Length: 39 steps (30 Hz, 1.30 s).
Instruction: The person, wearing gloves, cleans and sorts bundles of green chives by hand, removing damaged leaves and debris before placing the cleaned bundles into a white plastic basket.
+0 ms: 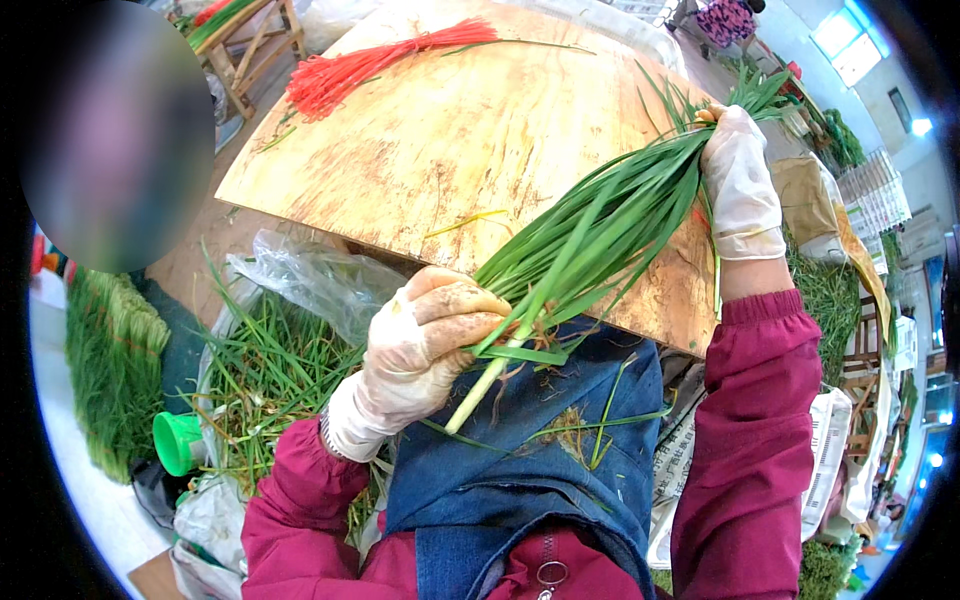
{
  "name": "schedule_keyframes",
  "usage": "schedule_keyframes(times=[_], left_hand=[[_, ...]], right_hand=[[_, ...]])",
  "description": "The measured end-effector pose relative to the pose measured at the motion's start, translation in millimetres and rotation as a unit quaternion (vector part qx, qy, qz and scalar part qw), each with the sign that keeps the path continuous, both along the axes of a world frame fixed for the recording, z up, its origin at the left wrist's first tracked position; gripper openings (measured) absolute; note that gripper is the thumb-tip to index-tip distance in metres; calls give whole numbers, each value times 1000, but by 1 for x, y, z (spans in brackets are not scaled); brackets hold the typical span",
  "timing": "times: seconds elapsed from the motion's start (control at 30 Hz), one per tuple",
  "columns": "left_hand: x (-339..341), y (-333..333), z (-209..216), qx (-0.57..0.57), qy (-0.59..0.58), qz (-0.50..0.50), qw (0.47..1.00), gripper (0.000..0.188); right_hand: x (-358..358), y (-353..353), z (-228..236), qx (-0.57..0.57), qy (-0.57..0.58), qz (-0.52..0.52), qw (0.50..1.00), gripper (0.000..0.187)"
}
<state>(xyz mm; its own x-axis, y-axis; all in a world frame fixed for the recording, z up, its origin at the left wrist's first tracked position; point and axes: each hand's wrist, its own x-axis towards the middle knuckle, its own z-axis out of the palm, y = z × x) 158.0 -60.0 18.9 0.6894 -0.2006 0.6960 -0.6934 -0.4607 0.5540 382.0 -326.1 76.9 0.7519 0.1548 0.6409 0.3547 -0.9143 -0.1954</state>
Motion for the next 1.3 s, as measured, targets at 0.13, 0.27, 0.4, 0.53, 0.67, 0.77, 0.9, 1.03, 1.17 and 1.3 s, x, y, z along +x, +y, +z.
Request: schedule_keyframes(times=[0.13, 0.27, 0.4, 0.53, 0.67, 0.77, 0.9, 1.03, 1.17, 1.3], left_hand=[[-10, 8, 7, -43, 27, 8, 999, 23], [-17, 13, 5, -44, 18, 24, 999, 23], [-20, 23, 4, -117, 76, -4, 990, 22], [-10, 27, 14, -73, 227, -30, 971, 17], [9, 6, 0, 137, 253, -101, 952, 15], [14, 1, 6, 92, 219, -117, 964, 13], [-2, 16, 4, 16, 147, -4, 989, 15], [-19, 15, 4, 25, 99, 38, 994, 12], [-39, 29, 13, 2, 144, 129, 981, 5], [-83, 59, 5, -336, 373, 241, 830, 9]], right_hand=[[-14, 12, 2, -64, -41, 7, 997, 29], [-18, 25, 0, -100, -57, -1, 993, 24], [-27, 40, 13, 227, 97, 72, 966, 16], [6, 26, 25, 566, 283, 111, 766, 11], [8, 52, 29, 442, 254, 49, 859, 10], [28, 53, 25, 242, 163, 29, 956, 13], [38, 8, 29, 219, 199, -18, 955, 19], [30, 12, 19, 662, 190, -101, 718, 17], [35, -3, 17, 648, 171, -68, 739, 16], [39, -14, 12, 611, 156, -45, 775, 15]])
